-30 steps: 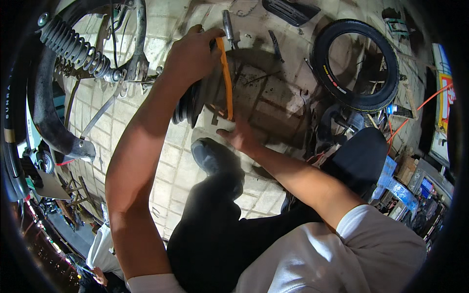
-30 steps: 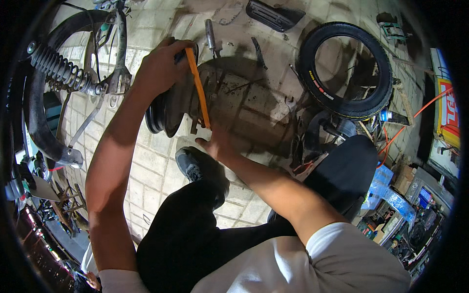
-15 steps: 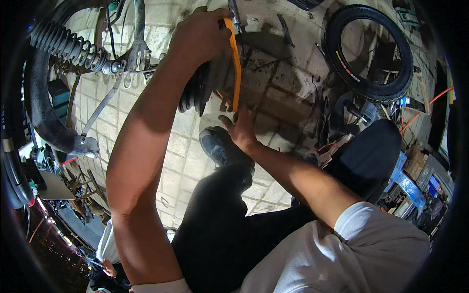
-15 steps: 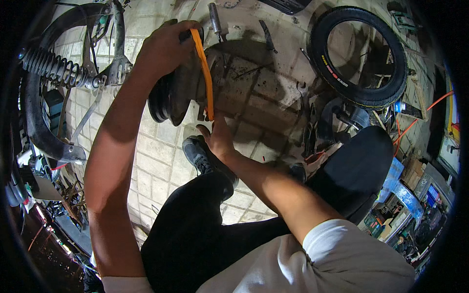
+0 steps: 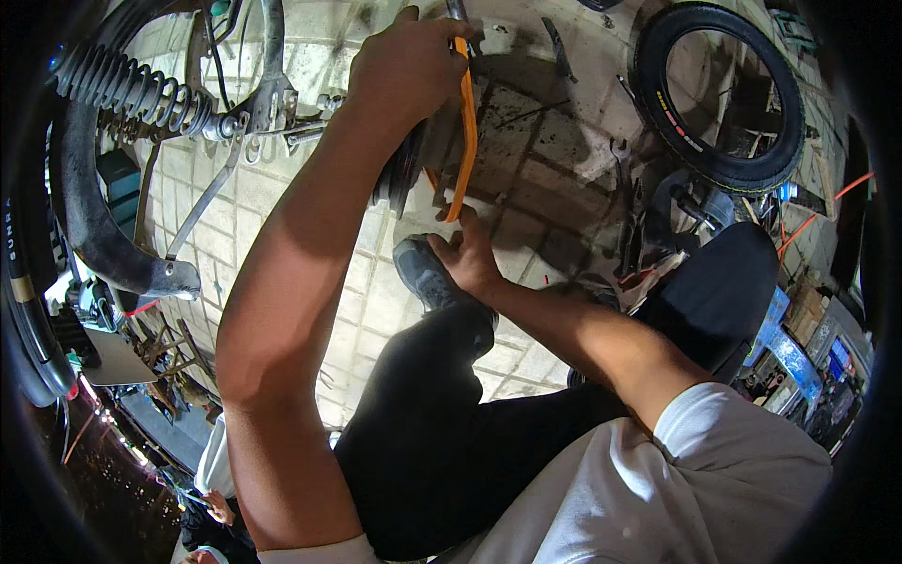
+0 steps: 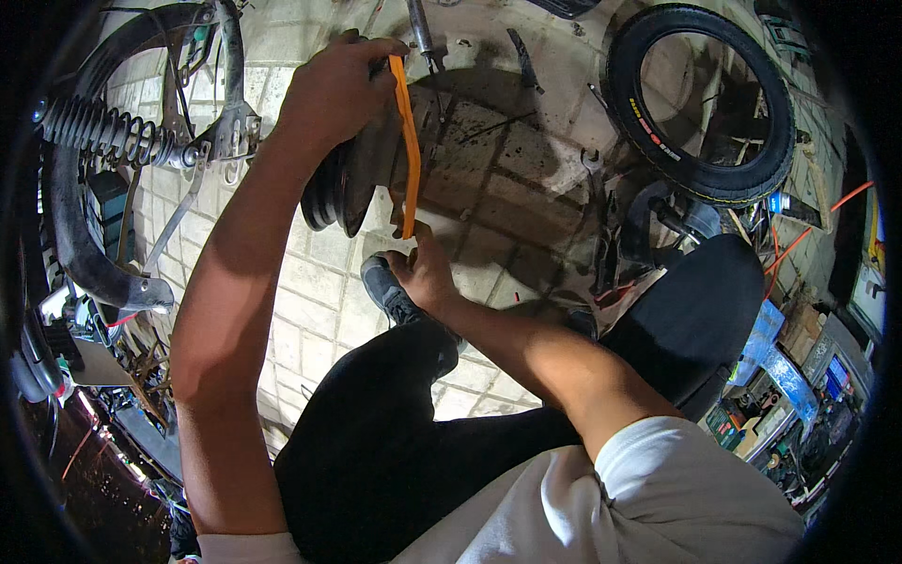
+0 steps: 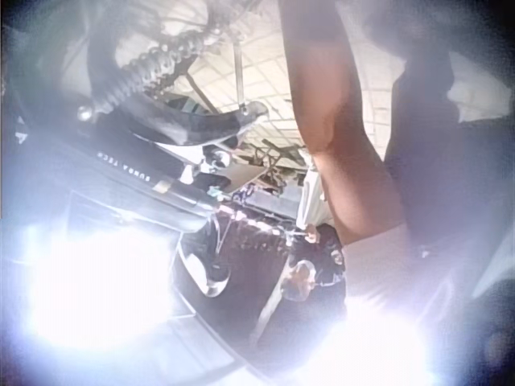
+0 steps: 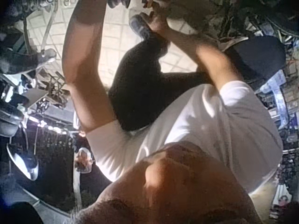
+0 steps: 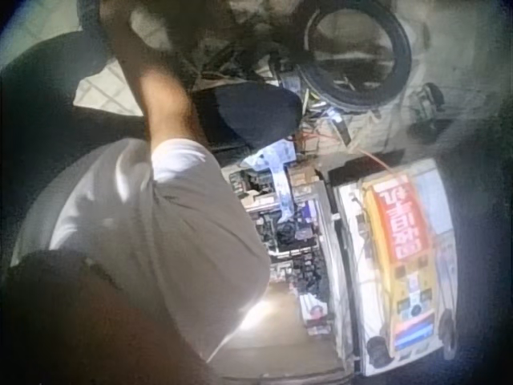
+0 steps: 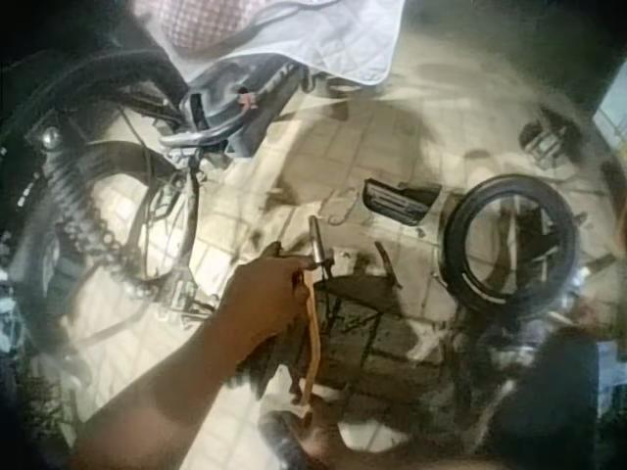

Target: The person mounts a tire onto a scooter wheel rim, then uses a cloth to wipe the tire and rim surfaces. The person continues to press the tire bead into the rim by hand around the circumference.

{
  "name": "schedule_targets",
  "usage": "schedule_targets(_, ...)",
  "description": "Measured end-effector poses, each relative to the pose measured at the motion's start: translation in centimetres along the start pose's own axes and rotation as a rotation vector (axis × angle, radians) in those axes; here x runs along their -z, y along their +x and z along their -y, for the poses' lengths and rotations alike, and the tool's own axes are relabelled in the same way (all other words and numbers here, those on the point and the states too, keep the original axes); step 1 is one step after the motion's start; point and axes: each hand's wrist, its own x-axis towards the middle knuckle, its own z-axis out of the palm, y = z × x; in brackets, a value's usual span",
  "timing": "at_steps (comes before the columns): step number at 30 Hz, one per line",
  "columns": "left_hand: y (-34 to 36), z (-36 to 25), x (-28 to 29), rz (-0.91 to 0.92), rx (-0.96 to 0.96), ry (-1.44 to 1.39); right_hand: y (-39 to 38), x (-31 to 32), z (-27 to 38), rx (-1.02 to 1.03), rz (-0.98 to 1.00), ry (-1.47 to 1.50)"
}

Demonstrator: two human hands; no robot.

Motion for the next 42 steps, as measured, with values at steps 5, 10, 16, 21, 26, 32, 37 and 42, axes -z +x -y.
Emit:
schedule_targets(5,0.4,-0.3,0.2,0.029,0.016,0.006,-0.2,-1.9,0.1,-0.008,0.061,0.179)
schedule_targets(10,0.9,0.4,0.1,0.017,0.020,-0.047,0.2,-1.8,3.0,0.038,0.055,0.250)
schedule_targets(16,0.8,1.4,0.1,0.002,0.065,-0.116,1.6,1.9,9.0,-0.240,0.191,0.389)
schedule_targets(21,0.0,1.4,0.7,-0.005,0.110,-0.275,3.8,4.6,14.7,-0.073,0.117,0.494)
schedule_targets(26,-0.3,2.1,0.8,0.115,0.094,-0.576,6.0,7.2,17.4,-0.018,0.105,0.388)
schedule_targets(32,-0.7,3.3,0.1,-0.062,0.039,-0.494,6.7,7.7,18.9,0.301,0.083,-0.222)
schedule_targets(37,-0.3,4.0,0.3,0.082,0.097,-0.530,5.8,7.8,19.1,0.132,0.263,-0.389)
schedule_targets(42,0.6,3.0,0.5,0.147,0.354,-0.766,3.5,5.3,16.5,0.021,0.203,-0.013)
